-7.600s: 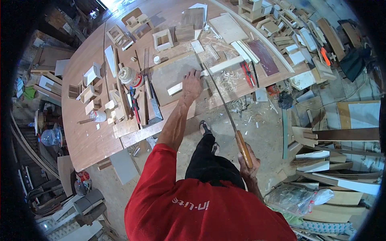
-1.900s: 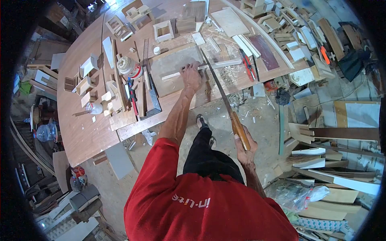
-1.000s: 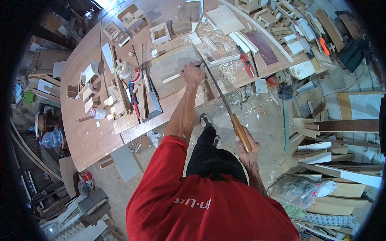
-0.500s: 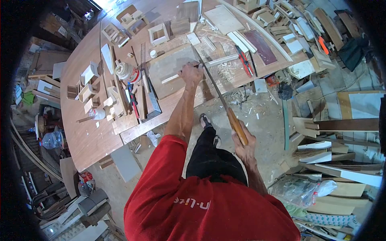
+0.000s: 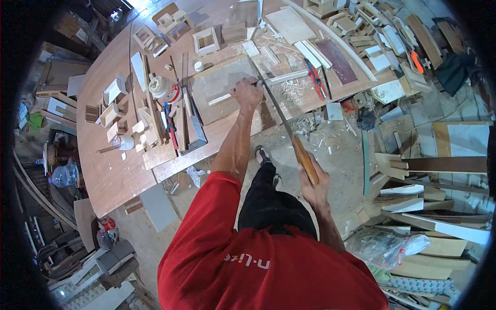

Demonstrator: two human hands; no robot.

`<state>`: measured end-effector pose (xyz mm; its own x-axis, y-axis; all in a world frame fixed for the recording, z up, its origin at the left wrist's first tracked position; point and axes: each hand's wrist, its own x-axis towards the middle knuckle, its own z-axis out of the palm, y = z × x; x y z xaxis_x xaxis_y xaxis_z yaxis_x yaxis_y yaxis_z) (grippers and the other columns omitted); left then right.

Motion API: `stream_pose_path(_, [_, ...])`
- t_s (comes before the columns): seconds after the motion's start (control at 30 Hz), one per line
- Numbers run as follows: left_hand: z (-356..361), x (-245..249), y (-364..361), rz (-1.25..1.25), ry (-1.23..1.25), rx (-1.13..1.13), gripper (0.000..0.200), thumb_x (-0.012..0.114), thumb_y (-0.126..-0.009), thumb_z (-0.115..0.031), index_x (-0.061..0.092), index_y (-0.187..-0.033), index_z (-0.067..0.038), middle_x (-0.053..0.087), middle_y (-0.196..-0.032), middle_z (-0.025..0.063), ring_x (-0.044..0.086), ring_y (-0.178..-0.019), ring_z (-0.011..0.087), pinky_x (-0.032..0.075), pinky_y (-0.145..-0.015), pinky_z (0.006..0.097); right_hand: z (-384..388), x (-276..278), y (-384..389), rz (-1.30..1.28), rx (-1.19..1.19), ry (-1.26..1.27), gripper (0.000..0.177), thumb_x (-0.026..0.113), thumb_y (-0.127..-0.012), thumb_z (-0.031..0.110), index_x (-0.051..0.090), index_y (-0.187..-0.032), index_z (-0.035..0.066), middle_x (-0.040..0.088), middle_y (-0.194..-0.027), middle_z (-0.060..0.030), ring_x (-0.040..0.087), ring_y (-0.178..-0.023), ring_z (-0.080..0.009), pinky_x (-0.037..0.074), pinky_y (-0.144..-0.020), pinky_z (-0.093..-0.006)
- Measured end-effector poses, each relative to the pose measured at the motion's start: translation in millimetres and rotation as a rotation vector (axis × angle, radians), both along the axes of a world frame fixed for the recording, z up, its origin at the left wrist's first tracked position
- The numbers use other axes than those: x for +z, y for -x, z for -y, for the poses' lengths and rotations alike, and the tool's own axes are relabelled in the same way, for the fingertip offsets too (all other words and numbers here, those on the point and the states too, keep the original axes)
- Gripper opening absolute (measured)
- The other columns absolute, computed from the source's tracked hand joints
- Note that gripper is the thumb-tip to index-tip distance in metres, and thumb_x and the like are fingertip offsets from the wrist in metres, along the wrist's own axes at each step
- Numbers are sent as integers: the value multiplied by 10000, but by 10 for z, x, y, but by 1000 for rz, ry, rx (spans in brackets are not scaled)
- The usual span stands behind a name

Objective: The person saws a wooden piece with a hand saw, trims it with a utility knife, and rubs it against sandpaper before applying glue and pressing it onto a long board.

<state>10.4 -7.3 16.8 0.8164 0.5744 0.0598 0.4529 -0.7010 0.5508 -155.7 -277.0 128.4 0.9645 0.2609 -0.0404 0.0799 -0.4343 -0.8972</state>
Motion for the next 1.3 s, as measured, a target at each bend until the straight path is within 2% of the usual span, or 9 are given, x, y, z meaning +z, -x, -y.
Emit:
stream_pose_path(0.13, [-51, -98, 80, -8, 6, -78, 274, 598, -776, -332, 703, -972, -172, 643, -1072, 120, 548, -1034, 314, 324, -865, 513, -171, -104, -102, -37, -59, -44, 426, 585, -850, 98, 526, -1272, 85, 627, -803, -166, 590, -646, -164, 485, -607, -298])
stream_pose_path(0.23, [-2, -211, 192, 274, -223, -88, 291, 594, -805, -338, 654, -1025, -158, 599, -1119, 154, 499, -1089, 345, 301, -901, 493, -175, -81, -83, 64, -37, -16, 448, 585, -838, 83, 516, -1281, 95, 644, -820, -182, 634, -650, -214, 502, -603, -329])
stream_pose_path(0.33, [9, -100, 194, 141, -163, -96, 265, 613, -782, -260, 632, -1013, -130, 558, -1113, 144, 466, -1102, 332, 311, -887, 495, -182, -13, -106, -149, -44, -3, 390, 574, -861, 76, 534, -1249, 61, 639, -966, -160, 621, -876, -204, 481, -800, -309])
stream_pose_path(0.43, [61, -82, 218, 132, -183, -118, 252, 620, -753, -184, 630, -997, -122, 537, -1062, 134, 468, -1060, 328, 318, -874, 488, -122, 9, -90, -178, -37, 27, 381, 585, -870, 95, 538, -1247, 68, 643, -952, -157, 624, -852, -196, 486, -780, -304])
stream_pose_path(0.5, [70, -130, 210, 143, -263, -85, 383, 731, -604, -158, 623, -971, -152, 515, -1025, 95, 455, -1050, 297, 330, -894, 454, -41, 61, -5, -108, -22, 8, 385, 596, -881, 115, 535, -1256, 56, 651, -965, -159, 634, -846, -185, 494, -763, -300])
stream_pose_path(0.63, [56, -195, 183, 202, -292, -78, 343, 704, -626, -140, 627, -959, -153, 509, -1025, 93, 455, -1042, 291, 333, -885, 452, 100, 157, 136, -123, -4, 42, 398, 604, -891, 133, 528, -1270, 41, 658, -985, -152, 644, -844, -172, 503, -746, -297])
stream_pose_path(0.7, [57, -169, 198, 181, -268, -105, 337, 676, -648, -122, 634, -980, -157, 508, -1008, 97, 455, -1034, 290, 334, -877, 450, 114, 138, 154, 87, 19, -16, 441, 613, -866, 96, 503, -1292, 57, 648, -861, -169, 646, -667, -198, 505, -618, -298])
stream_pose_path(0.9, [31, -224, 205, 276, -310, -148, 301, 632, -711, -131, 655, -1010, -151, 510, -980, 108, 466, -998, 316, 320, -863, 458, -19, 214, 19, -74, 21, 44, 435, 612, -880, 114, 496, -1293, 41, 624, -799, -148, 617, -630, -175, 500, -602, -290])
stream_pose_path(1.3, [17, -137, 202, 233, -280, -185, 300, 612, -668, -82, 642, -964, -125, 517, -962, 79, 468, -990, 293, 318, -835, 441, 43, 209, -8, 23, 30, 2, 408, 590, -863, 70, 519, -1264, 87, 602, -767, -153, 591, -594, -192, 489, -583, -288])
